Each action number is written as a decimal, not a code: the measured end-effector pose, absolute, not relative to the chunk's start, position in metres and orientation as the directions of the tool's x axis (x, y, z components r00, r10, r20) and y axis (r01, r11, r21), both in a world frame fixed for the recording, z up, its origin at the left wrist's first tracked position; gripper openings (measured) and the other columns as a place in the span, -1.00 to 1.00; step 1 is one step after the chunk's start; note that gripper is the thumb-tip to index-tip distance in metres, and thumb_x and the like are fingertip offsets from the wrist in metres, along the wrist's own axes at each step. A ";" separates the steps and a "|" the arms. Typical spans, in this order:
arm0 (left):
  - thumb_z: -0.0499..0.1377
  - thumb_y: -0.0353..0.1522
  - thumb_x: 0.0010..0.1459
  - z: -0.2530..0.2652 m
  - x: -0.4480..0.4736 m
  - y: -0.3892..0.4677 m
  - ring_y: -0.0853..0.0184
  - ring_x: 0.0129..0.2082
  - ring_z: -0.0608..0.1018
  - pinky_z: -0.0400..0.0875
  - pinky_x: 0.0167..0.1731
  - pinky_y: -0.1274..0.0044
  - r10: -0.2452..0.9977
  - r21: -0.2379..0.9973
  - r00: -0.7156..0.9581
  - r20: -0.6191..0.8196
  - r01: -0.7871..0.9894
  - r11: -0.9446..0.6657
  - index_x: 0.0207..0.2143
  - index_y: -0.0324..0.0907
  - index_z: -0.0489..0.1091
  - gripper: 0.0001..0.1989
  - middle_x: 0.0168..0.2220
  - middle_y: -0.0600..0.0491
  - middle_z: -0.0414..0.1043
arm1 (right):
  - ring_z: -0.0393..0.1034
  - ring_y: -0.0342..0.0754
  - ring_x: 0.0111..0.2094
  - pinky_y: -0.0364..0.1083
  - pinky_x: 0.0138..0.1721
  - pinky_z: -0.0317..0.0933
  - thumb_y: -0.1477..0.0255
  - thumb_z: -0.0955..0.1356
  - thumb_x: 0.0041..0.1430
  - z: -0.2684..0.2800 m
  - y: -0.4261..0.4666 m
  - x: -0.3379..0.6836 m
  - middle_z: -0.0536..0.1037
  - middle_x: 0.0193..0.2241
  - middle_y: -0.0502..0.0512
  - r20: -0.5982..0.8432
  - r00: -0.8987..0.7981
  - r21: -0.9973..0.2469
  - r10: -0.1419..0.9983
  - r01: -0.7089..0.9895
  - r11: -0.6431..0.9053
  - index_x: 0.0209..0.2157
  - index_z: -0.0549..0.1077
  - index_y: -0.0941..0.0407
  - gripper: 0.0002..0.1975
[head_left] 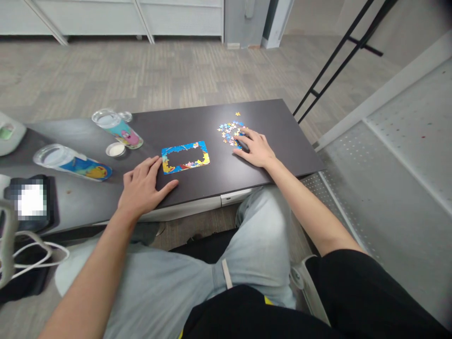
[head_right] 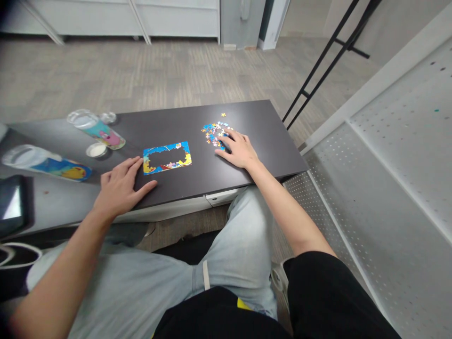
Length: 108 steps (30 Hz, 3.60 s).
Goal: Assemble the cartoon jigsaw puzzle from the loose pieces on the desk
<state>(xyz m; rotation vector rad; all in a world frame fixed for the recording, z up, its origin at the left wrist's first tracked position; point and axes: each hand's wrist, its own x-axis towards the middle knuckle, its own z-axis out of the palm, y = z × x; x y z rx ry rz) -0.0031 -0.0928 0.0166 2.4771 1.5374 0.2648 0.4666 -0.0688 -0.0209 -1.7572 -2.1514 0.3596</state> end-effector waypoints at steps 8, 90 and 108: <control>0.10 0.28 0.76 0.022 0.003 -0.095 -0.47 0.83 0.32 0.24 0.66 -0.32 0.912 0.249 0.408 0.034 0.881 -0.403 0.86 -0.08 0.24 -0.05 0.85 -0.36 0.25 | 0.41 0.55 0.68 0.44 0.70 0.28 -0.09 0.48 0.62 -0.023 -0.054 0.459 0.60 0.66 0.31 0.182 -0.108 -0.442 0.977 0.879 0.180 0.42 0.75 -0.10 -0.43; 0.31 -0.57 0.79 -0.002 0.086 0.117 0.27 -0.47 0.17 0.03 -0.24 0.27 0.870 0.801 0.345 0.351 0.371 -0.470 -0.45 0.05 0.47 -0.37 -0.55 0.26 0.15 | 0.48 -0.04 -0.40 0.06 -0.26 0.33 0.23 0.62 0.54 0.002 0.006 0.270 0.70 -0.37 -0.06 0.066 -0.655 -0.871 0.753 0.331 0.364 -0.13 0.82 -0.03 -0.87; 0.32 -0.62 0.78 -0.002 0.089 0.119 0.29 -0.47 0.19 0.02 -0.24 0.27 0.878 0.792 0.316 0.359 0.396 -0.466 -0.47 -0.01 0.52 -0.36 -0.54 0.25 0.22 | 0.53 0.22 -0.22 0.29 -0.01 0.56 0.26 0.71 0.49 0.003 0.011 0.268 0.77 -0.18 0.12 0.100 -0.673 -0.767 0.733 0.417 0.487 -0.10 0.82 -0.10 -0.90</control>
